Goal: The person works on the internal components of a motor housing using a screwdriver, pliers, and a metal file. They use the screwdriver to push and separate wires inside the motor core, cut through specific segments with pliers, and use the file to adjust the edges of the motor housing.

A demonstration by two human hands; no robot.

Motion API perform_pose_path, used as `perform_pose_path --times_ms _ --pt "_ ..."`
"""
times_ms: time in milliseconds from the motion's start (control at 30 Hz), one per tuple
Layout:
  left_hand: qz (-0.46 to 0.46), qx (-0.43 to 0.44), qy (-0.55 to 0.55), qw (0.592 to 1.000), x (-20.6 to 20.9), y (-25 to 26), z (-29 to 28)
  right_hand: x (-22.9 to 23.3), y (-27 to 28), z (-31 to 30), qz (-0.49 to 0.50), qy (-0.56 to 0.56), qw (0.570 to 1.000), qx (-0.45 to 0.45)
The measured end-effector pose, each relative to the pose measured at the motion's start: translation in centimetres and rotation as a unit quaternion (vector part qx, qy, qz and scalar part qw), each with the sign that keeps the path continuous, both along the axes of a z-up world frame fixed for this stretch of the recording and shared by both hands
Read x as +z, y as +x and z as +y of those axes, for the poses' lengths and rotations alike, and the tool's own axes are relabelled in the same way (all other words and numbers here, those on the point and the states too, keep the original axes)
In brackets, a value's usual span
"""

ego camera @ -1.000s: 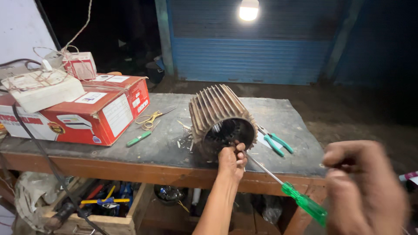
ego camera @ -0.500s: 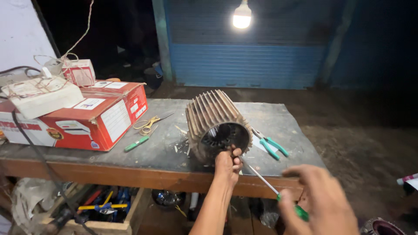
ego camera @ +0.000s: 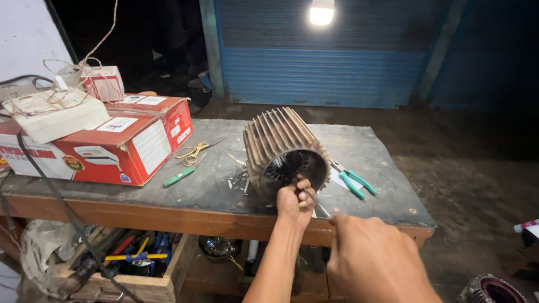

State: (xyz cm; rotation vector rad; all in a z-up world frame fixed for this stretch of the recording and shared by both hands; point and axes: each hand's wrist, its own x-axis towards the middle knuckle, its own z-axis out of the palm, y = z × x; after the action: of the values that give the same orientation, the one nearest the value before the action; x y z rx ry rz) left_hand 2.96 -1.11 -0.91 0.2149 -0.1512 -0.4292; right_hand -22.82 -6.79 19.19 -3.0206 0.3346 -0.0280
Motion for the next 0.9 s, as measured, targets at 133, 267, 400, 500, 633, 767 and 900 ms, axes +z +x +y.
perform_pose_path --times_ms 133,267,400,500,633,767,900 --pt "0.017 0.032 -0.007 0.999 -0.1 0.0 -0.4 -0.4 0.5 0.5 -0.021 -0.029 0.999 0.029" --pt "0.03 0.052 -0.008 0.998 -1.2 0.8 -1.6 -2.9 -1.0 -3.1 -0.406 -0.067 0.88 0.236" --pt "0.06 0.072 0.034 0.995 -0.9 1.8 -1.7 -5.7 0.5 -2.1 -0.437 0.089 0.877 0.176" --pt "0.048 0.055 0.03 0.997 -1.3 2.0 -1.8 -6.9 0.0 -2.3 -0.44 0.163 0.873 0.135" --pt "0.067 0.067 0.031 0.995 -1.9 1.3 -1.9 -6.2 -1.1 -4.3 -0.498 0.178 0.83 0.177" --pt "0.042 0.075 0.06 0.995 -1.2 3.0 -1.8 -7.9 0.6 -1.5 -0.383 0.18 0.904 0.062" --pt "0.078 0.076 0.171 0.979 -1.8 0.5 -1.2 -8.6 0.7 -4.7 -0.069 0.12 0.99 -0.04"
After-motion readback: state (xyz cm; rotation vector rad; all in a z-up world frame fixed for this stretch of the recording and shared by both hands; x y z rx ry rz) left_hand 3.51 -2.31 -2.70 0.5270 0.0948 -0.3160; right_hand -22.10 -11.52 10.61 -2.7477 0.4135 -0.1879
